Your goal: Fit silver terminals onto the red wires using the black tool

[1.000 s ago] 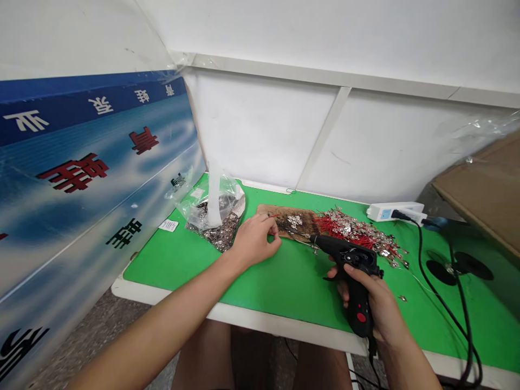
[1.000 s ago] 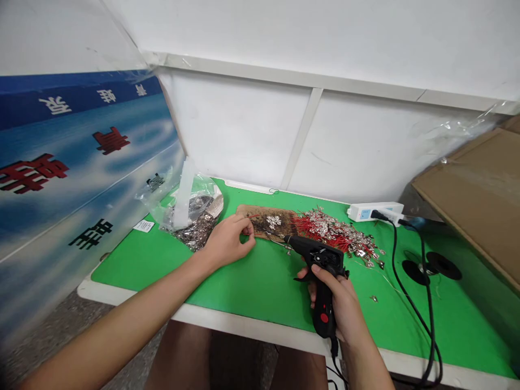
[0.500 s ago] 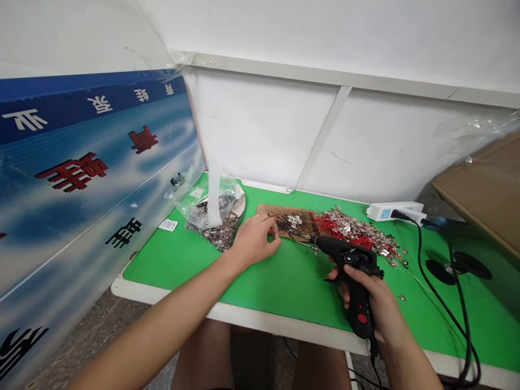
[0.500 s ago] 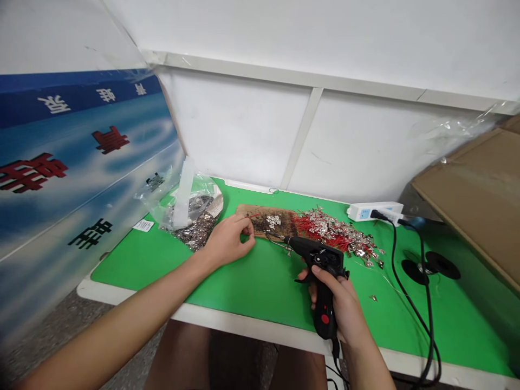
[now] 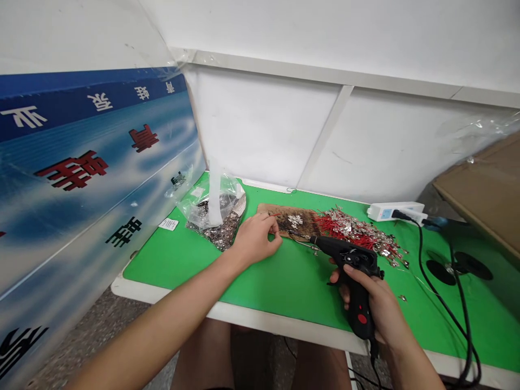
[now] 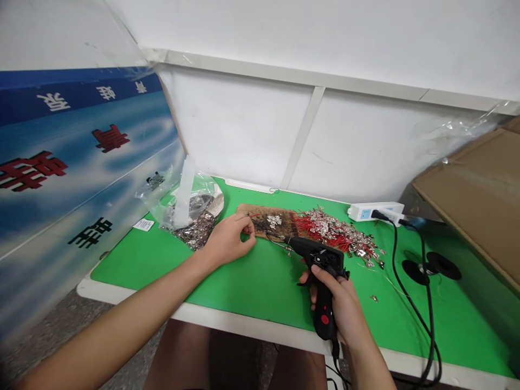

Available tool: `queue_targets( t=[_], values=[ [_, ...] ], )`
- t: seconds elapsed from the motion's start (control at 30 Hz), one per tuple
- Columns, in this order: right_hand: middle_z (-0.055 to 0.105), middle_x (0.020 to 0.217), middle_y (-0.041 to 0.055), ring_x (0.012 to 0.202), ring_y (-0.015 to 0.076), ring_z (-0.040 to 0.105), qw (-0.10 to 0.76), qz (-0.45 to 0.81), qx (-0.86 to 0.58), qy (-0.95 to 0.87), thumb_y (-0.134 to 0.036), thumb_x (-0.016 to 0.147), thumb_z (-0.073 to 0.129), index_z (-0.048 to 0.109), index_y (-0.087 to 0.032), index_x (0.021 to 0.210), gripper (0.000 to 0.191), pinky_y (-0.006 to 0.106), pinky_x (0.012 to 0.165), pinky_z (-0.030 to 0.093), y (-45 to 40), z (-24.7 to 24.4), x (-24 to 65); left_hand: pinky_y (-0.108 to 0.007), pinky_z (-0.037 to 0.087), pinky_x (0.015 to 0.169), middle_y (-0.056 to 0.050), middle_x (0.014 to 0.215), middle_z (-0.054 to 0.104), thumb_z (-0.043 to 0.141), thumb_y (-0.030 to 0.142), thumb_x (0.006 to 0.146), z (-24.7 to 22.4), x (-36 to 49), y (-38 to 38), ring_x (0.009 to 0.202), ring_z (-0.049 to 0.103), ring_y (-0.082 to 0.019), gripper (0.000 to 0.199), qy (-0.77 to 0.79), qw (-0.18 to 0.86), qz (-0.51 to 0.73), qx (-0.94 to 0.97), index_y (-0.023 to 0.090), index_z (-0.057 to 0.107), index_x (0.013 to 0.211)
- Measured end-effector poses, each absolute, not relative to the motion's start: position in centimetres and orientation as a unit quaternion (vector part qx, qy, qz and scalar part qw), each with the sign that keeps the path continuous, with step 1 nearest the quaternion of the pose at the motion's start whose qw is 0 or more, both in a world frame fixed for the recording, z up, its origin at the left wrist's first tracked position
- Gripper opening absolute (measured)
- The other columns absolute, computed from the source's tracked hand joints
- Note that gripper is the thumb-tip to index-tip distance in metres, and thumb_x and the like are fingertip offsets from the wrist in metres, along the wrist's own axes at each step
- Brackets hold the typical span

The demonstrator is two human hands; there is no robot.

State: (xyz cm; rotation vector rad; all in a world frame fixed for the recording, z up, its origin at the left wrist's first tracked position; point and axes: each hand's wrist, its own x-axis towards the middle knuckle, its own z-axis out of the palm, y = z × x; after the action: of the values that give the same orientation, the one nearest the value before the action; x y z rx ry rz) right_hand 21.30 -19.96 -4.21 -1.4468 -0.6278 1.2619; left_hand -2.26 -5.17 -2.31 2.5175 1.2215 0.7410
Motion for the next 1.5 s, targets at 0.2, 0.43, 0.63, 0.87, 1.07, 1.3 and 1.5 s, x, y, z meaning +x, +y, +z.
queue_targets(
  t=[0.2,0.43,0.63,0.87,1.07,1.3,1.5],
  values=[
    [0.068,0.086,0.0099,0.051,0.0125,0.047,0.515,0.542,-0.620,-0.238,-0.060,0.070,0.078,0.073,-0.014,0.105,0.058,0.026,0.041,0.042,-19.9,-3.8,21.2,-0.029,0.043,0.070,-0.004,0.087,0.062,0.056,0.020,0.081,-1.9,-2.5,-4.4,0.083,0.055,-0.017,0.003,0.385,0.140,0.269,0.872,0.017,0.058,0.079],
    [0.067,0.084,0.0097,0.051,0.0125,0.047,0.511,0.535,-0.626,-0.246,-0.061,0.070,0.077,0.073,-0.012,0.101,0.058,0.026,0.042,0.043,-19.8,-3.4,21.0,-0.027,0.043,0.069,-0.005,0.087,0.059,0.057,0.016,0.079,-1.2,-3.0,-3.1,0.082,0.054,-0.016,0.002,0.321,0.167,0.259,0.895,0.016,0.058,0.080],
    [0.062,0.076,0.0054,0.052,0.0132,0.047,0.517,0.537,-0.625,-0.232,-0.061,0.069,0.078,0.070,-0.013,0.106,0.061,0.026,0.042,0.042,-20.0,-3.4,20.7,-0.025,0.045,0.070,-0.003,0.086,0.058,0.058,0.014,0.079,-1.8,-3.3,-3.0,0.077,0.054,-0.013,0.005,0.298,0.218,0.270,0.889,0.015,0.062,0.082],
    [0.060,0.066,0.0065,0.048,0.0127,0.045,0.505,0.533,-0.639,-0.229,-0.063,0.069,0.077,0.073,-0.008,0.101,0.063,0.026,0.042,0.041,-20.1,-3.3,20.6,-0.025,0.045,0.070,-0.004,0.087,0.058,0.058,0.014,0.080,-1.9,-3.2,-2.8,0.079,0.054,-0.014,0.005,0.311,0.208,0.263,0.890,0.015,0.062,0.083],
    [0.064,0.078,0.0072,0.050,0.0125,0.046,0.516,0.534,-0.635,-0.216,-0.062,0.066,0.079,0.071,-0.011,0.104,0.064,0.026,0.041,0.042,-20.0,-3.3,20.6,-0.025,0.044,0.069,-0.004,0.087,0.059,0.058,0.016,0.083,-2.2,-3.3,-2.6,0.080,0.054,-0.014,0.005,0.310,0.194,0.261,0.893,0.014,0.063,0.084],
    [0.061,0.073,0.0065,0.050,0.0130,0.046,0.509,0.540,-0.636,-0.211,-0.061,0.069,0.078,0.072,-0.010,0.105,0.063,0.027,0.043,0.042,-20.1,-3.7,20.9,-0.025,0.044,0.068,-0.003,0.089,0.061,0.059,0.019,0.083,-2.0,-3.2,-2.8,0.081,0.056,-0.014,0.007,0.334,0.194,0.249,0.888,0.017,0.065,0.086],
    [0.048,0.054,0.0039,0.047,0.0129,0.041,0.492,0.552,-0.634,-0.226,-0.064,0.076,0.070,0.076,-0.008,0.103,0.062,0.026,0.044,0.038,-20.2,-4.0,21.1,-0.026,0.044,0.067,-0.003,0.091,0.063,0.059,0.021,0.083,-1.9,-3.2,-2.8,0.081,0.057,-0.015,0.008,0.344,0.185,0.239,0.889,0.017,0.065,0.087]
  ],
)
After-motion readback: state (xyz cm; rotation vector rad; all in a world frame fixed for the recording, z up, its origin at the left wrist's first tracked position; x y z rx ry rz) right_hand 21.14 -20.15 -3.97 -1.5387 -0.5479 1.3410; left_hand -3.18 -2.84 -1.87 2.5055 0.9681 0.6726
